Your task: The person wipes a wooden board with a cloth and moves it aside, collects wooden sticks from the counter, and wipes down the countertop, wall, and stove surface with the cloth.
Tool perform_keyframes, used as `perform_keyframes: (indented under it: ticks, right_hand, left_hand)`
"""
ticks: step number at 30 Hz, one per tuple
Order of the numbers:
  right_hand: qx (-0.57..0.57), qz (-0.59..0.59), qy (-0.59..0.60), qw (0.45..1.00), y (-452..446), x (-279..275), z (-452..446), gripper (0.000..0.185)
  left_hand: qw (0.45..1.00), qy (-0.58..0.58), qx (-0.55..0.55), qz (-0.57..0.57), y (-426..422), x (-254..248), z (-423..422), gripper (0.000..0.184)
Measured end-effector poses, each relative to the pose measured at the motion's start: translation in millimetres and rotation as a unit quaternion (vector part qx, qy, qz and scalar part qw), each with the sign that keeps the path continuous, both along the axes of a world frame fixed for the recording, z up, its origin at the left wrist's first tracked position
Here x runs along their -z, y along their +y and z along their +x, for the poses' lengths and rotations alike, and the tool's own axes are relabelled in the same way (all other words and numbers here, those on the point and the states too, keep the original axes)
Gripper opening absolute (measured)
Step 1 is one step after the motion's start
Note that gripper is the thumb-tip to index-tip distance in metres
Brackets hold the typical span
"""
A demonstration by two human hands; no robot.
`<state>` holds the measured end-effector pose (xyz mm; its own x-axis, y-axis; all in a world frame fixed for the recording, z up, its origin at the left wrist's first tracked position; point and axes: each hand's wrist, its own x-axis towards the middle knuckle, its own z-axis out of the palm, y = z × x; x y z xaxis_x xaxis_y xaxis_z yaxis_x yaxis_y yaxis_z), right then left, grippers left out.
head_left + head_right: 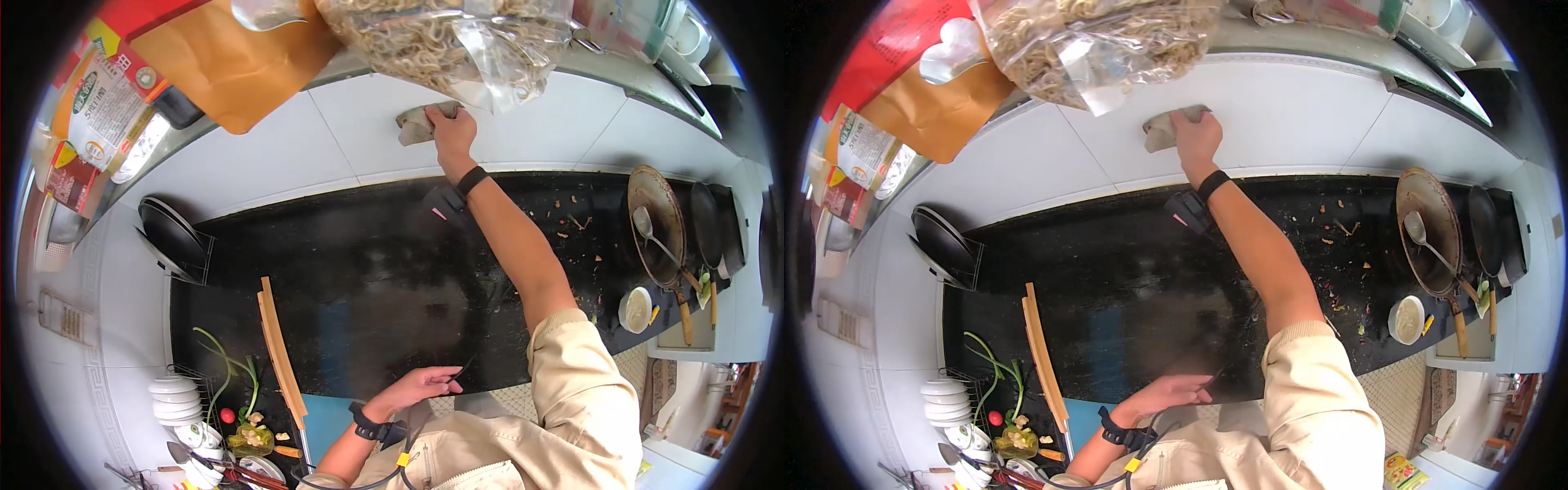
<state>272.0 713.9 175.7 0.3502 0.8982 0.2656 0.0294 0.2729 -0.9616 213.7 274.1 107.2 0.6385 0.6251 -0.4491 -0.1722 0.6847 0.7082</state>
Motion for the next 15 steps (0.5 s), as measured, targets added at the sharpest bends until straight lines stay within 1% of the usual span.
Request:
perform_keyframes:
  ticks: [1, 3, 4, 5, 7, 9, 10, 12, 13, 15]
  right_hand:
    - [-0.004, -0.002, 0.001, 1.0, 1, -9, 0, 0.024]
    - [-0.006, -0.002, 0.001, 1.0, 9, -22, -4, 0.024]
    - [-0.015, 0.044, 0.043, 0.998, 17, -30, -10, 0.028]
    - [-0.019, 0.083, 0.083, 0.993, 17, -26, -10, 0.033]
    - [-0.015, 0.056, 0.063, 0.996, 14, -10, -5, 0.032]
    - [-0.031, -0.013, 0.034, 0.999, 3, 4, 2, 0.031]
    - [-0.031, -0.011, 0.036, 0.999, 5, 2, 0, 0.031]
    - [-0.019, -0.016, 0.081, 0.996, 8, 0, -3, 0.022]
    - [-0.019, -0.017, 0.08, 0.996, 1, -16, -4, 0.022]
    - [-0.1, -0.029, 0.221, 0.97, -4, -42, -4, 0.024]
  left_hand:
    - [1.0, 0.0, 0.0, 0.001, 0, -1, -2, 0.052]
    - [0.999, 0.038, 0.018, 0.012, 1, -3, -8, 0.053]
    - [0.999, 0.038, 0.018, 0.011, 2, -1, -10, 0.053]
    - [0.999, 0.037, 0.019, 0.005, -2, 2, -11, 0.053]
    - [0.999, 0.033, 0.018, 0.01, 3, 4, -10, 0.053]
    - [1.0, 0.006, 0.02, 0.011, 0, -1, -10, 0.053]
    - [1.0, 0.008, 0.021, 0.013, 1, -1, -11, 0.053]
    - [1.0, 0.007, 0.018, 0.003, 0, 0, -11, 0.054]
    - [1.0, 0.006, 0.018, 0.002, 0, -1, -12, 0.054]
    - [0.999, 0.029, 0.019, 0.003, 0, -3, -15, 0.054]
